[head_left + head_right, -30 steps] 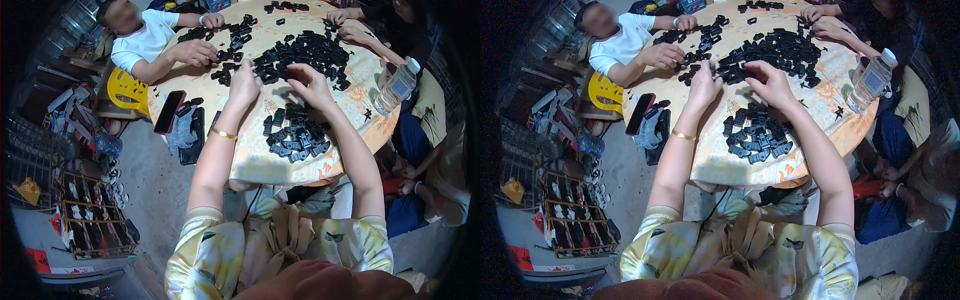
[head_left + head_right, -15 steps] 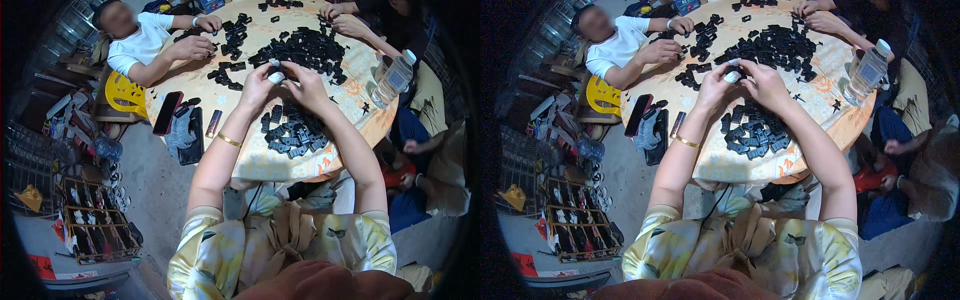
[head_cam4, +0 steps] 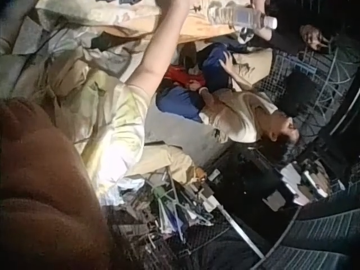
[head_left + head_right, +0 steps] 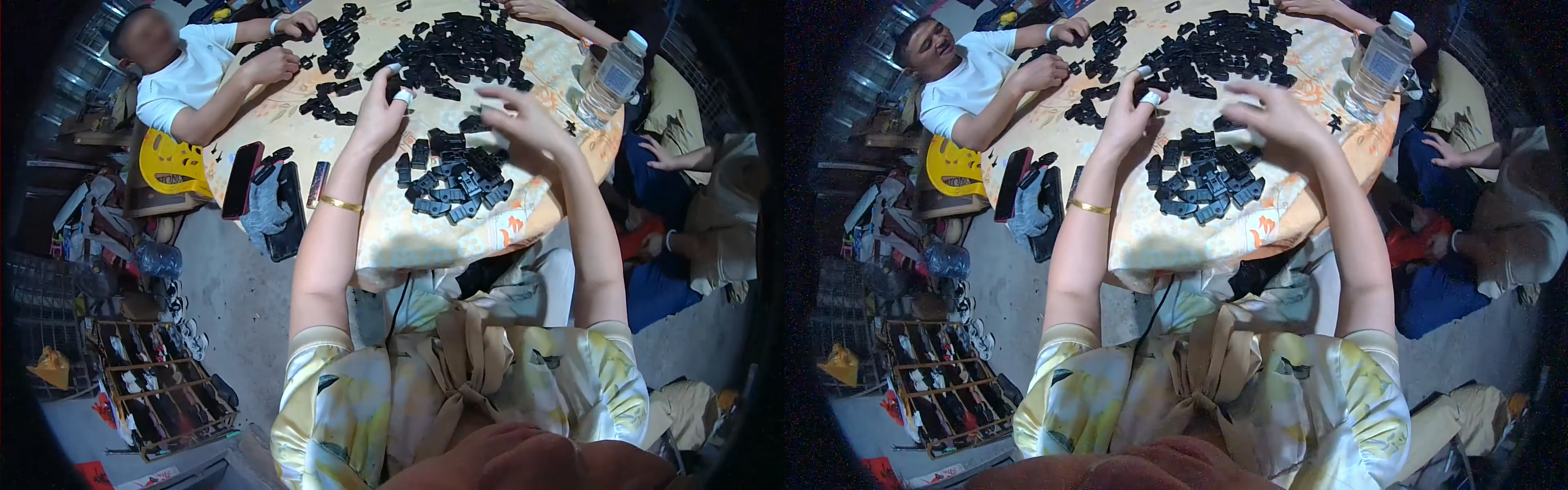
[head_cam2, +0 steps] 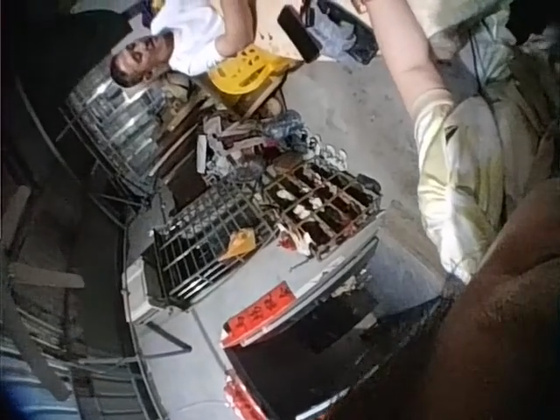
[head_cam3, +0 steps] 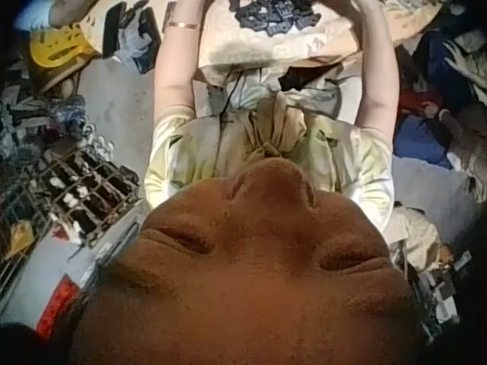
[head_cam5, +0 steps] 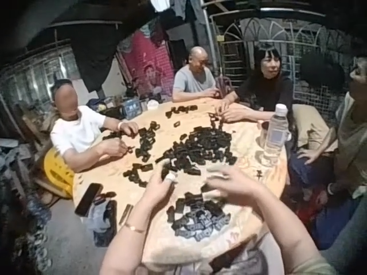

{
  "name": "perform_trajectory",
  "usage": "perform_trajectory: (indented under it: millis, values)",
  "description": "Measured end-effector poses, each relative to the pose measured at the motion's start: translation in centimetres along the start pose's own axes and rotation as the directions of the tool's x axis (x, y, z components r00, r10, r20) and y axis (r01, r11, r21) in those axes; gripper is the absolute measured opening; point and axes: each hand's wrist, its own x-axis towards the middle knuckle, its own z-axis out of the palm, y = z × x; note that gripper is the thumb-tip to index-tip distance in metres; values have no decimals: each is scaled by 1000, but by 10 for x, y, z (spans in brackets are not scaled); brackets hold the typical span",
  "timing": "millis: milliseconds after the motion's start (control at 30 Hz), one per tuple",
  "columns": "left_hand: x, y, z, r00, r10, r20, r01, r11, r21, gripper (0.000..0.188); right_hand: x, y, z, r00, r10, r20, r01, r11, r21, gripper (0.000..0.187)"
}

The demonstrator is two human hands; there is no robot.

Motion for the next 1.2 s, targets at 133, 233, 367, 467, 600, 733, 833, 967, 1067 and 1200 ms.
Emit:
perform_trajectory:
  millis: [133,233,367,467,600,733,833,967,1067,1200]
  values:
    - [-14,10,9,941,-55,333,56,998,5,49,-56,-22,30,981,-174,86,193,919,-344,62]
    - [-20,11,13,837,201,510,-300,946,120,39,-77,-38,37,979,-202,22,201,945,-259,47]
    - [-29,6,15,902,158,401,-247,952,182,38,-98,-36,41,958,-273,-87,251,946,-207,39]
    - [-47,5,13,973,-59,223,77,994,-76,29,-112,-31,47,926,-330,-184,291,934,-206,34]
    - [-62,2,13,951,-276,141,305,759,-575,28,-126,-38,46,895,-425,-136,367,875,-317,45]
    - [-85,16,24,984,-157,90,178,922,-343,26,-133,-33,52,859,-470,-203,372,845,-383,51]
    - [-101,31,35,999,-26,23,30,985,-167,28,-136,-29,48,870,-448,-206,364,865,-345,51]
    - [-128,39,53,986,132,-105,-123,988,95,28,-161,-30,42,873,-435,-221,348,873,-342,52]
    - [-146,55,64,952,288,-106,-241,915,322,33,-194,-39,51,905,-344,-249,281,925,-257,51]
    - [-163,63,73,930,365,-50,-333,890,312,37,-232,-11,97,934,-290,-209,234,938,-257,53]
